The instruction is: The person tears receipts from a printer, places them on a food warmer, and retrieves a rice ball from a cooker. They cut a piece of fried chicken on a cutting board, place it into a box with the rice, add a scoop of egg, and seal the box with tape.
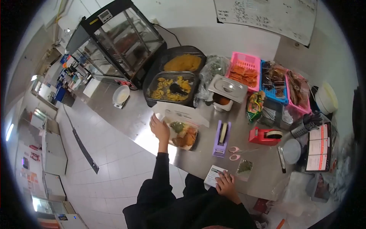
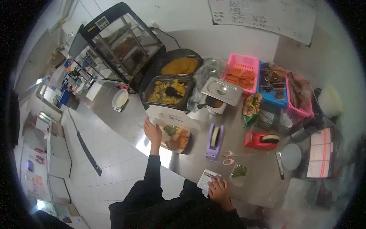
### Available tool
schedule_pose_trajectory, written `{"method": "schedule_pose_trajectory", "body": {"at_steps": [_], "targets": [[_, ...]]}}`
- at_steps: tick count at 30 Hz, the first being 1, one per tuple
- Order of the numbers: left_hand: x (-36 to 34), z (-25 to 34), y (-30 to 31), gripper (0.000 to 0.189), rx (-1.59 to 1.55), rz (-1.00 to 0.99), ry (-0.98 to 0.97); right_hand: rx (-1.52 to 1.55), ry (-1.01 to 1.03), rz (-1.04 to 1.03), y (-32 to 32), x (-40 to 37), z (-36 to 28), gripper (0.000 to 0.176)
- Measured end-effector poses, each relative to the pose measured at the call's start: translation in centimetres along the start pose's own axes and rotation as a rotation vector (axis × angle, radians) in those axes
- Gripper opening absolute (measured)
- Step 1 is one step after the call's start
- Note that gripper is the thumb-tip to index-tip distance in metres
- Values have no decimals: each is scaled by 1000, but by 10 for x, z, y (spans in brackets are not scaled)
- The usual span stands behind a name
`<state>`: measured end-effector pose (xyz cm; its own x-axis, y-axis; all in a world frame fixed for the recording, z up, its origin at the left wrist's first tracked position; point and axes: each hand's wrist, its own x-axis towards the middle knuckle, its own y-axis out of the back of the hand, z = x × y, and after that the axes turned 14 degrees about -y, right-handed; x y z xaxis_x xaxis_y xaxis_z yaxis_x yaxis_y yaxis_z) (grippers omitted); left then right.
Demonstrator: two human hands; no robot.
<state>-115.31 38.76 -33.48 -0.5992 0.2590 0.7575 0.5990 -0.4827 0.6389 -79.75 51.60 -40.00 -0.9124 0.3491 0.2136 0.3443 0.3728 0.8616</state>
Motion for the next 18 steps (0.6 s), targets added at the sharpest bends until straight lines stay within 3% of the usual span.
{"method": "schedule_pose_trajectory", "body": {"at_steps": [2, 6, 8, 10, 12, 13, 16, 17, 18], "targets": [[0, -39, -3, 34, -179, -703, 358, 19, 43, -34, -14, 10, -7, 25], [-14, -88, -12, 21, -63, -731, 220, 71, 108, -129, -29, 34, -28, 26], [-18, -128, -11, 30, -50, -630, 313, 106, 125, -193, -30, 49, -38, 25], [-16, -169, -10, 20, -46, -528, 377, 120, 120, -215, -39, 56, -43, 25], [-14, -204, -14, 25, -46, -397, 343, 137, 122, -235, -45, 66, -50, 25], [-9, -217, -16, 29, -22, -428, 346, 156, 113, -233, -45, 72, -54, 24], [3, -237, -28, 28, -191, -336, 442, 185, 83, -248, -50, 86, -60, 23], [0, -235, -34, 25, -92, -182, 435, 192, 60, -248, -52, 89, -62, 22], [7, -217, -25, 25, -87, -192, 438, 195, 55, -259, -53, 92, -65, 22]]}}
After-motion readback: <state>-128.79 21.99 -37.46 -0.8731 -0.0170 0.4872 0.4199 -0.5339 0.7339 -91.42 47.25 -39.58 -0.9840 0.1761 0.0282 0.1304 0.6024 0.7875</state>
